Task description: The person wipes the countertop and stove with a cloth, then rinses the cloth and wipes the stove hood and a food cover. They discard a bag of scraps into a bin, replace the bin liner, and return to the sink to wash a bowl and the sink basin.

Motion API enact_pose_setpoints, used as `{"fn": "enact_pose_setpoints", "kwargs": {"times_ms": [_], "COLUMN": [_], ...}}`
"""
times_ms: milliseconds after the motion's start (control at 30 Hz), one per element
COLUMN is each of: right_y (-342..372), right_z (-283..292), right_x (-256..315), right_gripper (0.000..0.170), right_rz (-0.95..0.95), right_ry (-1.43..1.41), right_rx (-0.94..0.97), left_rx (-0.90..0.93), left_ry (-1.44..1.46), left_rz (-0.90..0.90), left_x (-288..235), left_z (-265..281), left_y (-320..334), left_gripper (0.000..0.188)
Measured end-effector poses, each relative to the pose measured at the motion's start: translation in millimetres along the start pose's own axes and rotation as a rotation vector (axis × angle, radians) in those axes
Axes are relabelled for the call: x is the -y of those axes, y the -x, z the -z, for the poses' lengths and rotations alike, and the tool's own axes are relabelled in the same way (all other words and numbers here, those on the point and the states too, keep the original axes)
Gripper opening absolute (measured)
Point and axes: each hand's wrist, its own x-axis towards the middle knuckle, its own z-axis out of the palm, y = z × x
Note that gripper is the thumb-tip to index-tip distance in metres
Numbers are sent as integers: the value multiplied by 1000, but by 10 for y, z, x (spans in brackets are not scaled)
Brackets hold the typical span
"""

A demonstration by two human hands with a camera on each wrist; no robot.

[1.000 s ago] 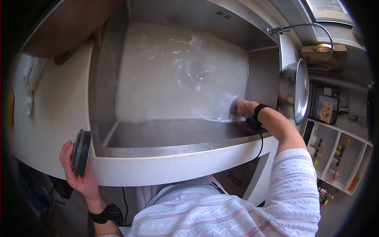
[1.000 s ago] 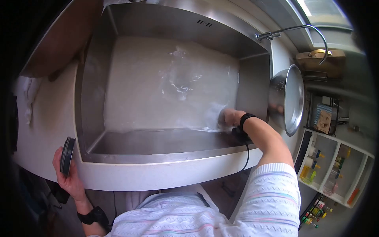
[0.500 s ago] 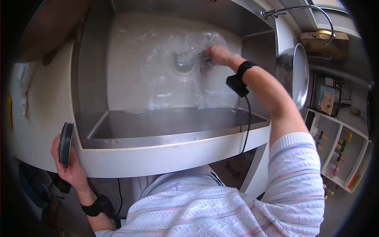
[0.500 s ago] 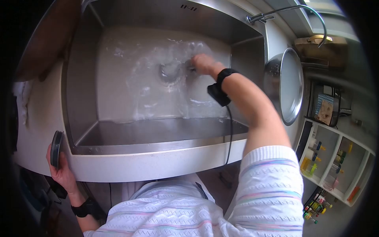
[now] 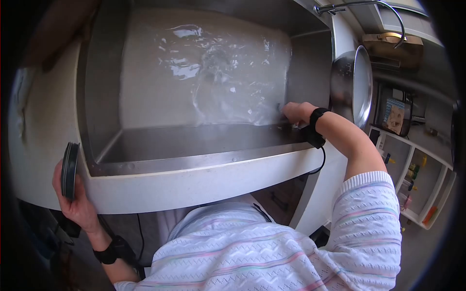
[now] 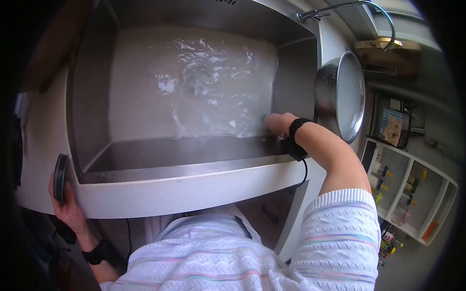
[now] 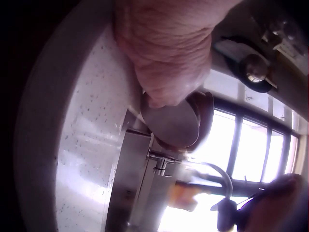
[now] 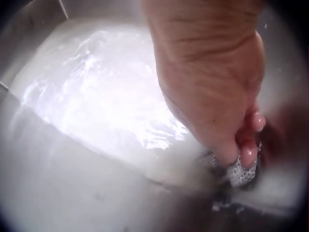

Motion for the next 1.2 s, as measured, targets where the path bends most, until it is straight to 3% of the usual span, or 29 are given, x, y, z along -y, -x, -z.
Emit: {"fn": "enact_pose_setpoints", "kwargs": {"times_ms": [100,167,333,533,633,700,767,833,867,933,1067,1133,1200], "right_y": [597,876,749,66,84,-60,-62,-128,-155,-81,-270,-156,-114], "right_z": [325,471,287,859,1076,1004,874,620,493,547,836,1297,1660], "right_x": [79,82,19,852,1047,738,302,-88,-129,189,896,1175,1392], "right_gripper": [14,13,16,20,20,20,22,21,19,19,28,29,32], "right_rz": [-12,-49,-72,556,708,588,232,24,22,-36,406,587,850], "right_ry": [-83,-295,-470,-716,-939,-506,-403,-382,-357,-464,-395,-628,-858], "right_rx": [95,290,297,26,-54,-373,-404,-367,-327,-55,-220,-170,-286], "left_rx": [9,10,5,-4,2,-5,-12,-8,-13,-9,-15,-15,-25], "left_ry": [-6,13,43,90,54,43,33,29,24,20,16,0,-3], "left_rz": [-21,-36,-2,1,-21,-26,-29,-21,-22,-24,-33,-39,-31], "left_x": [55,85,37,35,16,28,12,-24,-27,-37,-28,-32,-57], "left_z": [23,29,12,1,-8,-10,-13,-29,-32,-36,-33,-37,-41], "left_y": [11,21,-4,5,-10,-7,-14,-24,-30,-30,-34,-39,-42], "left_gripper": [32,32,35,35,35,36,37,38,38,39,39,40,40]}}
